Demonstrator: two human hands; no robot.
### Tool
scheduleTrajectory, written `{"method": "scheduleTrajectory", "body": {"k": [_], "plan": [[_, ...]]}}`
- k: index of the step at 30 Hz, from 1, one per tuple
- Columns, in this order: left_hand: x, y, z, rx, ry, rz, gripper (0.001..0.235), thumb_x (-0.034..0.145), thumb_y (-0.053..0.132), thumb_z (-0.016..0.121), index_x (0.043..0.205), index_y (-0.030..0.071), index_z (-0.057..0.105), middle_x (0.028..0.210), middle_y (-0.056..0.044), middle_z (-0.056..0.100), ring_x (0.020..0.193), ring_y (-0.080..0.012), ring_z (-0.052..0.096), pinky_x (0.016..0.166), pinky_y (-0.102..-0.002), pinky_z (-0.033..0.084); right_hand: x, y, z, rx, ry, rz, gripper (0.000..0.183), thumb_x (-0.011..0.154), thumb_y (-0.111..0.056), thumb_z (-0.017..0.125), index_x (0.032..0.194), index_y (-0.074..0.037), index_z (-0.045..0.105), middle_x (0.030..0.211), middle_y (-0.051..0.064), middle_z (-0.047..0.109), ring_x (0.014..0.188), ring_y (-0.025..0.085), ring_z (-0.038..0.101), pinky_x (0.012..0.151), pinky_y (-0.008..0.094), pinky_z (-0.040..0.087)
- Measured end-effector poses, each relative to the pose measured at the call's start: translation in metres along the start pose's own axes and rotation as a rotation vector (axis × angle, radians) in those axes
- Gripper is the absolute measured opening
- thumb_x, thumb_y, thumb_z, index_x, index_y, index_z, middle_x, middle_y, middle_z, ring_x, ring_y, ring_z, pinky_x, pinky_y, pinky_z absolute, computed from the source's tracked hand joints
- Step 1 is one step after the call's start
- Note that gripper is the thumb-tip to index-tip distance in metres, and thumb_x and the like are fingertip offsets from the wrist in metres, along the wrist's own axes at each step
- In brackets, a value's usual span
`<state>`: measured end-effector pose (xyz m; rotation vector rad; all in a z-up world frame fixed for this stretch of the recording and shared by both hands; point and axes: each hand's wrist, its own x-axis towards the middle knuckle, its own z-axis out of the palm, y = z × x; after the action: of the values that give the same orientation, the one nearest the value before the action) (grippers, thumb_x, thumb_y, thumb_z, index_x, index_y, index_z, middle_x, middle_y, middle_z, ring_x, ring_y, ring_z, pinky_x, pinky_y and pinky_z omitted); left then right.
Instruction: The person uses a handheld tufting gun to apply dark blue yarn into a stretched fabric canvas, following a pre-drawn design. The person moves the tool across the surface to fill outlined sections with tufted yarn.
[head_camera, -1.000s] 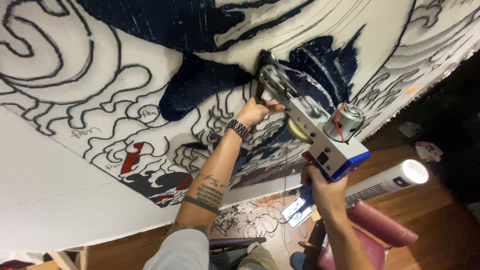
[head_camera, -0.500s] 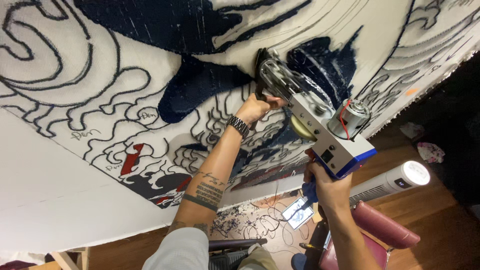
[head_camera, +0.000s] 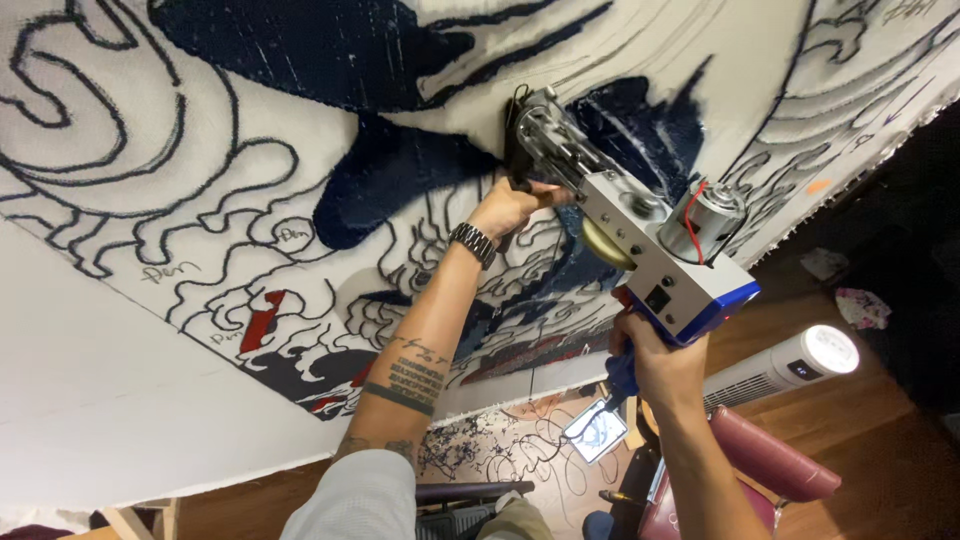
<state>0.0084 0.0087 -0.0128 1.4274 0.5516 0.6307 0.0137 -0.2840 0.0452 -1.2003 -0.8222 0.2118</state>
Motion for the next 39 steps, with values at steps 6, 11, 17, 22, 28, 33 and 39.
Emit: {"method": "scheduleTrajectory", "body": {"k": [6,11,17,22,28,33,39], "plan": [[-0.022,0.022,0.007,-0.045,-0.053,-0.008,0.043,0.073,0.019,0.094,0.108,-0.001,0.078,0.06,-0.008,0.06,0.04,-0.0064,0.05,0.041,-0.019,0.032,0.0,0.005,-0.019,0.004,-0.055,-0.007,0.014,0.074,0.013,0.059,0.064,0.003,0.06,0.054,0.017,0.055,0.04,0.022,0.057,0.041,0.035,0.047],[-0.018,0.009,0.012,-0.128,-0.233,-0.046,0.062,0.076,0.017,0.093,0.128,-0.005,0.068,0.105,-0.017,0.079,0.055,-0.0118,0.067,0.045,-0.016,0.043,-0.004,0.007,-0.038,-0.084,-0.082,0.014,0.019,0.072,0.007,0.062,0.055,-0.001,0.063,0.051,0.014,0.057,0.042,0.018,0.058,0.045,0.031,0.048],[-0.059,0.029,0.033,-0.103,-0.278,-0.026,0.055,0.079,0.02,0.089,0.121,-0.01,0.07,0.095,-0.021,0.077,0.061,-0.0193,0.073,0.05,-0.019,0.044,-0.025,0.032,-0.086,0.001,-0.13,0.031,0.014,0.071,0.008,0.064,0.058,0.002,0.064,0.051,0.016,0.057,0.043,0.02,0.056,0.048,0.035,0.052],[-0.08,0.029,0.051,-0.037,-0.365,-0.081,0.02,0.079,0.022,0.089,0.092,0.009,0.084,0.096,-0.009,0.084,0.05,-0.0048,0.051,0.045,-0.018,0.041,-0.062,0.035,-0.11,0.417,-0.054,0.152,0.044,0.079,0.01,0.056,0.122,0.009,0.052,0.095,0.023,0.06,0.057,0.022,0.048,0.051,0.033,0.04],[-0.081,0.029,0.061,-0.021,-0.51,0.158,0.012,0.084,0.021,0.088,0.092,0.012,0.085,0.051,0.004,0.06,0.043,-0.0044,0.037,0.045,-0.022,0.023,-0.079,0.037,-0.134,0.354,-0.088,0.214,0.044,0.079,-0.006,0.053,0.12,0.01,0.058,0.066,0.016,0.047,0.06,0.023,0.047,0.061,0.036,0.041],[-0.095,0.031,0.056,0.102,-0.459,0.218,0.017,0.078,0.028,0.088,0.09,0.016,0.084,0.095,-0.006,0.083,0.096,-0.018,0.076,0.092,-0.036,0.062,-0.084,0.04,-0.137,0.371,-0.144,0.206,0.025,0.08,-0.006,0.052,0.104,0.002,0.051,0.067,0.014,0.045,0.059,0.023,0.045,0.06,0.037,0.039],[-0.108,0.019,0.043,0.126,-0.383,0.063,0.011,0.081,0.021,0.087,0.091,0.016,0.084,0.093,-0.004,0.083,0.079,-0.0117,0.061,0.08,-0.029,0.058,-0.086,0.039,-0.122,0.416,-0.13,0.151,0.032,0.081,0.003,0.053,0.113,0.005,0.054,0.08,0.014,0.052,0.057,0.022,0.048,0.054,0.034,0.042]]}}
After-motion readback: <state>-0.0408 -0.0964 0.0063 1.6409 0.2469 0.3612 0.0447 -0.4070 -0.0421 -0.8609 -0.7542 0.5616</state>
